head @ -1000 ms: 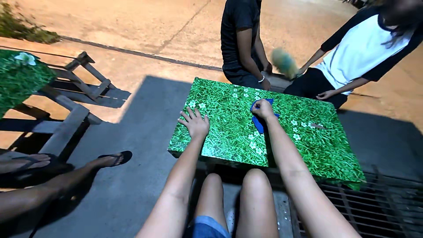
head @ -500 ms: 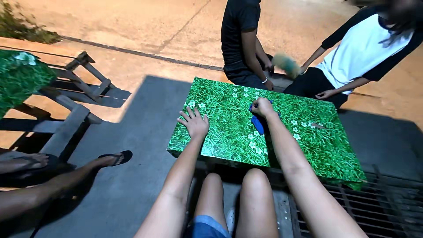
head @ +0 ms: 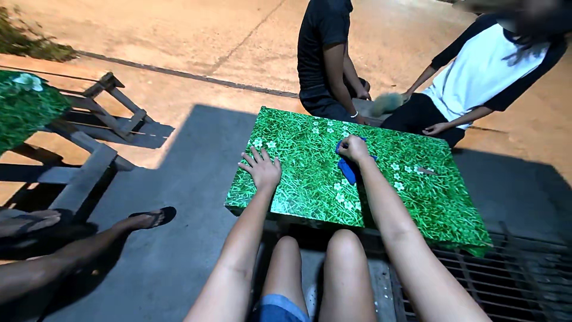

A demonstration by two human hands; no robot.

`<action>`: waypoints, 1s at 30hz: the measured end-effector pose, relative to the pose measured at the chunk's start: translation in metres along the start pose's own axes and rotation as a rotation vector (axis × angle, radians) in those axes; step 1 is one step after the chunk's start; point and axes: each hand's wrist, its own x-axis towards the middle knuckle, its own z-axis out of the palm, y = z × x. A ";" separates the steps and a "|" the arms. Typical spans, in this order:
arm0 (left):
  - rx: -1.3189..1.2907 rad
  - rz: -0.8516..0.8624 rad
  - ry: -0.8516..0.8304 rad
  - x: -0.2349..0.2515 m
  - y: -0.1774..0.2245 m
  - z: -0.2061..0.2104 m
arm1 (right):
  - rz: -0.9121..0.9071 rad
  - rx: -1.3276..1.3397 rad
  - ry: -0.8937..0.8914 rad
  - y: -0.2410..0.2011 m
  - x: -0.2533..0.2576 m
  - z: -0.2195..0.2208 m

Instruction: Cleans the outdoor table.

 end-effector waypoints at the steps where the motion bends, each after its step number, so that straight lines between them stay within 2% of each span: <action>1: -0.004 -0.002 -0.005 0.000 0.000 -0.001 | 0.012 -0.002 0.007 -0.002 0.001 0.000; 17: 0.000 0.006 -0.005 0.002 0.000 0.000 | 0.048 0.066 0.033 -0.015 -0.012 0.005; 26: 0.006 0.016 -0.005 0.001 0.002 0.004 | -0.099 0.213 0.162 -0.020 -0.006 0.034; 30: 0.004 0.013 -0.008 -0.002 0.005 -0.002 | -0.082 0.253 0.239 -0.022 0.005 0.042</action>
